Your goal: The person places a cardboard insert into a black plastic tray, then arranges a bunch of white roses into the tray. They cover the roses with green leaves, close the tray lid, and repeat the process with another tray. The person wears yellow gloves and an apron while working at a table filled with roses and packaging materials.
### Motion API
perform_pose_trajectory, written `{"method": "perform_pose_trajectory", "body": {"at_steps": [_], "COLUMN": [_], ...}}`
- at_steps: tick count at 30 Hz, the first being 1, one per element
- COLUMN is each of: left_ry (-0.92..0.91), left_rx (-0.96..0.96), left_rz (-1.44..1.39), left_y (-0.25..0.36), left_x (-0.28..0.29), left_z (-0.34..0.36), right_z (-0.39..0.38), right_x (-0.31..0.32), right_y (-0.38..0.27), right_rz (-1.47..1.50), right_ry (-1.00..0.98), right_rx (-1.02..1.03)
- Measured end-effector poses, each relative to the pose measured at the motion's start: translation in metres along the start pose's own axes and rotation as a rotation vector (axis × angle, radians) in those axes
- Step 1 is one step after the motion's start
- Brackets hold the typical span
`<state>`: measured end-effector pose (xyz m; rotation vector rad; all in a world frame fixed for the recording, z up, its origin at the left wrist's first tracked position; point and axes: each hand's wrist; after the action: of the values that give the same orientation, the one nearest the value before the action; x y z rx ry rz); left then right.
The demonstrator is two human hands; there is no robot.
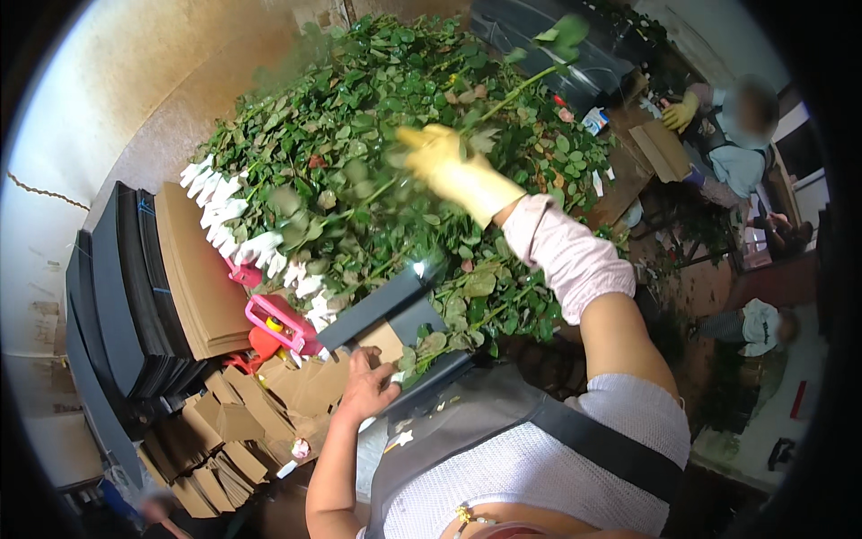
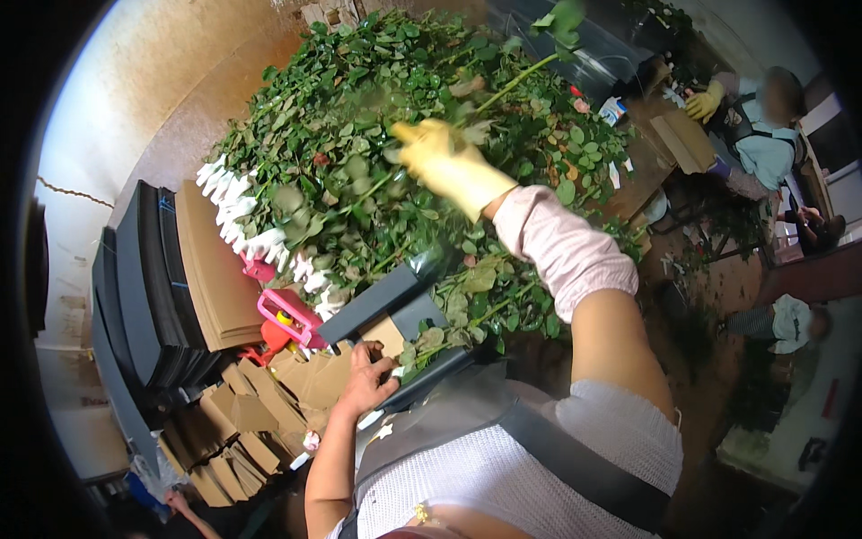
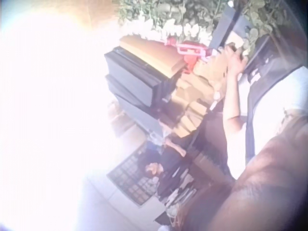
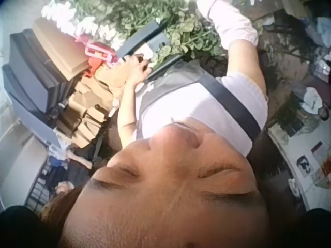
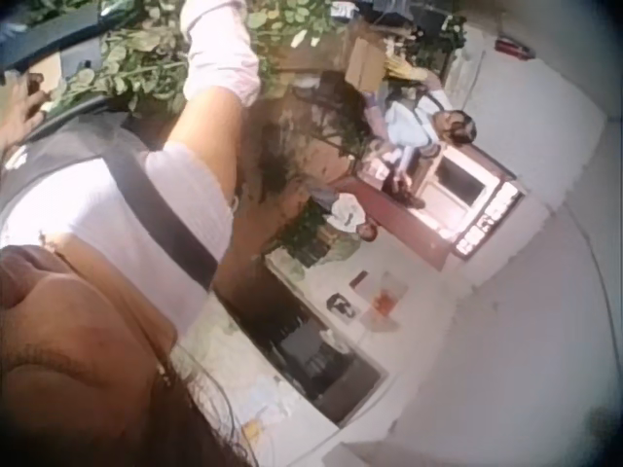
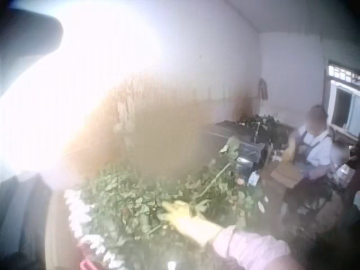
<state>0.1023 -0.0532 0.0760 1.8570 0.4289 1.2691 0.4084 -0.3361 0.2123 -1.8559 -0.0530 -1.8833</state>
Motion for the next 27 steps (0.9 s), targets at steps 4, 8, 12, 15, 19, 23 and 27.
{"method": "perform_pose_trajectory", "body": {"at_steps": [4,8,12,15,19,23,27], "left_ry": [0.032,0.038,0.05,0.121,0.29,0.331,0.306], "left_rx": [0.006,-0.031,0.099,-0.04,0.016,0.061,-0.024], "left_rz": [-0.029,-0.022,-0.485,-0.195,-0.283,-0.227,-0.079], "left_y": [-0.01,-0.009,-0.023,-0.04,-0.008,-0.021,-0.031], "left_x": [-0.001,0.003,-0.007,-0.014,-0.006,-0.02,-0.02], "left_z": [-0.007,-0.012,-0.021,-0.021,-0.022,-0.027,-0.026], "right_z": [-0.032,-0.083,-0.151,-0.162,-0.187,-0.199,-0.199], "right_x": [0.029,0.047,0.055,0.021,-0.015,-0.017,-0.026], "right_y": [0.026,0.029,0.016,0.034,0.051,0.031,0.017], "right_rz": [-0.231,-0.209,0.043,0.07,-0.302,-0.518,-0.805], "right_ry": [0.553,0.47,0.175,-0.074,-0.269,-0.463,-0.735], "right_rx": [0.245,0.668,0.602,0.645,0.385,0.167,-0.084]}}
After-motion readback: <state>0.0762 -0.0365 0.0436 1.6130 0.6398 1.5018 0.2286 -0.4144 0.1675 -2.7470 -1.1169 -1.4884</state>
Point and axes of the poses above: each hand's wrist, its own z-axis towards the middle knuckle, its own x-axis out of the back of the hand, y = z × x, and after that the axes turned 9 degrees about -z, right-handed
